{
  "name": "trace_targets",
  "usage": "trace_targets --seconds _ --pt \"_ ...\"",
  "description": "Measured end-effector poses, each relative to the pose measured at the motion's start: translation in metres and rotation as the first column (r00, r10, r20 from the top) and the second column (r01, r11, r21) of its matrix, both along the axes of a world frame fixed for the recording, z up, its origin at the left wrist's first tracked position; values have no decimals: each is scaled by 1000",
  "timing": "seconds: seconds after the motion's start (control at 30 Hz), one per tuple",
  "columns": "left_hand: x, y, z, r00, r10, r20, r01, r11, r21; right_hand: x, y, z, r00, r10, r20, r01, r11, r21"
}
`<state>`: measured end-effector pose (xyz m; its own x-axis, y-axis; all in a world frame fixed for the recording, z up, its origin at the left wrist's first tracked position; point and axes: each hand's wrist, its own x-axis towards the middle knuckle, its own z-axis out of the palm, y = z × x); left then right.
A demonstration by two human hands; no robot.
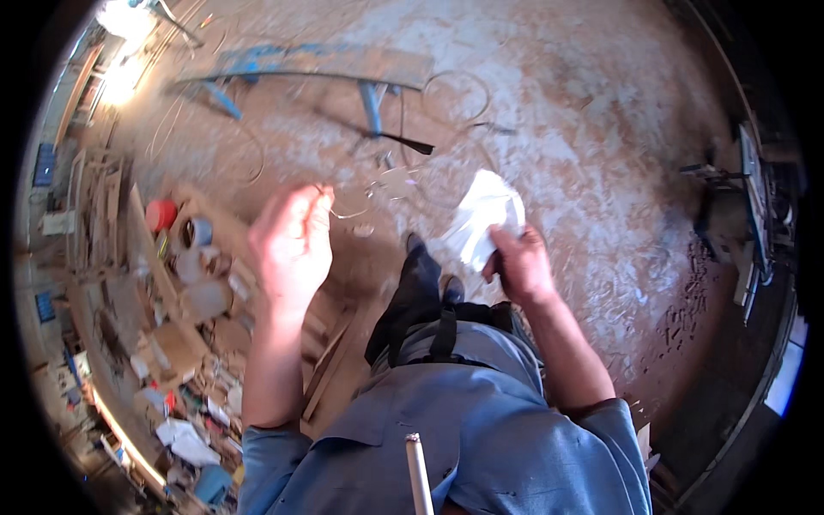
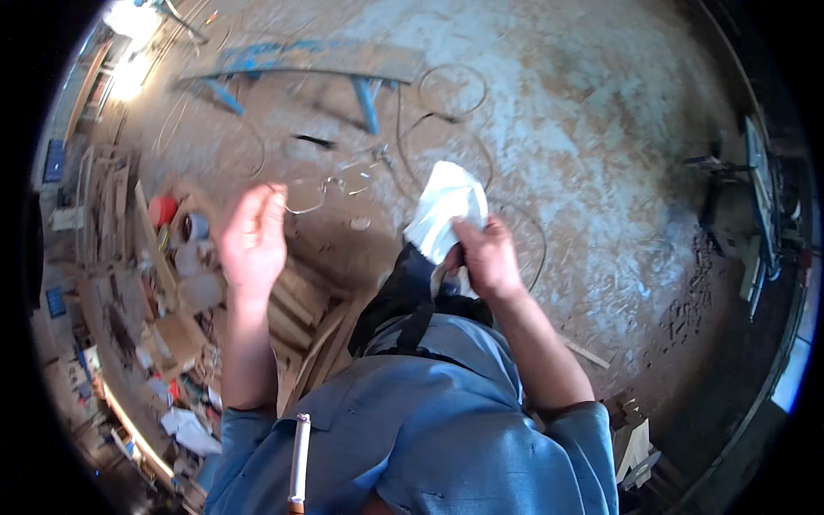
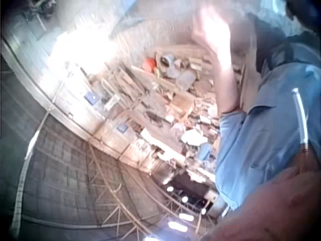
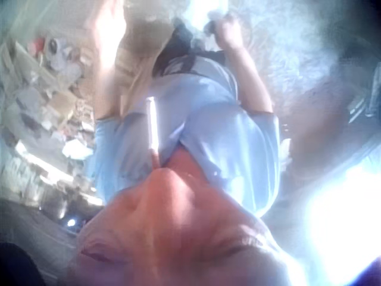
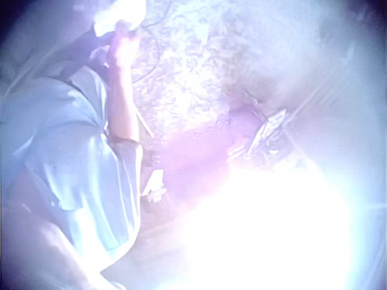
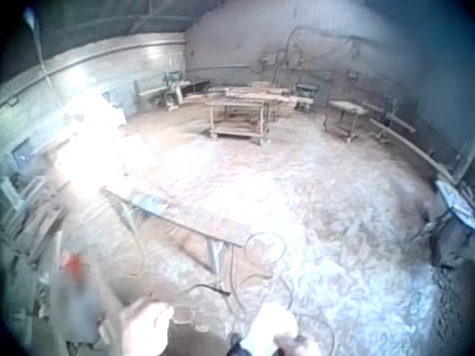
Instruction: The person uses a hammer to tap a wooden panel into place on a metal frame, then measures the assembly with a tape measure. They adjust the clamps holding the panel, wipe the surface with a cloth, and later clean a pair of glasses with a tissue before picking up a stack of wooden planks.
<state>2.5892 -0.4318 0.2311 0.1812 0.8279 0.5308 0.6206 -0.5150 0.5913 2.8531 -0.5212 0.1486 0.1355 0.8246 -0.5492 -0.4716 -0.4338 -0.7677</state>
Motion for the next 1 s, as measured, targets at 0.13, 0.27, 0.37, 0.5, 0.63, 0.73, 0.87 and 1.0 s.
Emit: trace_targets --seconds 0.13,0.27,0.37,0.5,0.63,0.73,0.87,1.0 --pt "-7 41 -31 954 69 -291 -102 990 -100 -13 46 -22 993 84 -88 -88 995 -45" --pt "-15 73 -49 999 40 28 -34 982 -187 -26 87 -14 989 -47 -139 34 995 -92" --pt "-19 86 -48 965 49 259 31 955 -296 -39 115 -4 955 -124 -269 123 992 -23" --pt "-12 104 -58 939 55 340 31 970 -241 -48 145 0 904 -97 -415 175 973 153" --pt "2 121 -62 956 30 293 3 994 -112 -50 174 6 798 24 -602 133 968 215" --pt "22 136 -55 980 -33 194 36 999 -10 -40 208 19 784 -70 -616 170 980 105" --pt "59 157 -54 996 -64 65 58 994 98 -16 240 4 905 -128 -406 198 971 137" --pt "110 179 -56 992 -76 -100 84 994 77 34 283 -7 806 10 -592 58 994 96"
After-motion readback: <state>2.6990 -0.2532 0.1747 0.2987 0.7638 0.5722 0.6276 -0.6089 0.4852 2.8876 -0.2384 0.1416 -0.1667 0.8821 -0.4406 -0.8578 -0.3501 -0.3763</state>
